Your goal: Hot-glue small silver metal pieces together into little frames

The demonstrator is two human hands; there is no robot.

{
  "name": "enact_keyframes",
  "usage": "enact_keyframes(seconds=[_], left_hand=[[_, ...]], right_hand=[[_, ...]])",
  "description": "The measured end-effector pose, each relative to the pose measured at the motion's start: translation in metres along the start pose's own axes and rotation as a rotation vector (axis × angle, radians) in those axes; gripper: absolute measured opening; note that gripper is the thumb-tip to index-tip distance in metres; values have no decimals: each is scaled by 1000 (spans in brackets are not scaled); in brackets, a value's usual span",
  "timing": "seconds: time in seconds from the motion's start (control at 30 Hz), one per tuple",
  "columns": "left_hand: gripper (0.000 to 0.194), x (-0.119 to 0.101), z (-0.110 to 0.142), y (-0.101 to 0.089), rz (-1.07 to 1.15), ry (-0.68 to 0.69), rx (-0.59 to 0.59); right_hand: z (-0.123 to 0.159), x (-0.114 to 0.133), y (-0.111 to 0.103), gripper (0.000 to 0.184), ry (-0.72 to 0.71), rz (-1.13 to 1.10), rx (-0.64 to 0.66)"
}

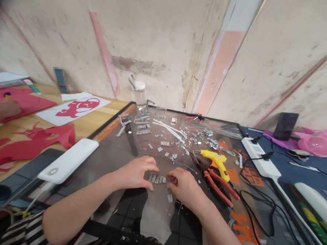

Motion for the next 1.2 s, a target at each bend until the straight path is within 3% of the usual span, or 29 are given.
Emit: enact_keyframes(seconds=[0.3, 1.2], left_hand=[[22, 4, 1, 0, -54, -34, 41], [20, -6, 0, 16, -28, 13, -51]], right_hand=[[-1, -1, 5, 10, -33, 67, -67], [-5, -1, 16, 13, -80, 53, -114]])
Point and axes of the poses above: each hand's wrist, its own z-axis away from the middle knuckle, its own y-axis out of the palm, x = y × z, the point moved 2 cm from there along -z, towards the middle knuckle, and after that the axes turned 6 degrees about -y, right-handed, at the moved point
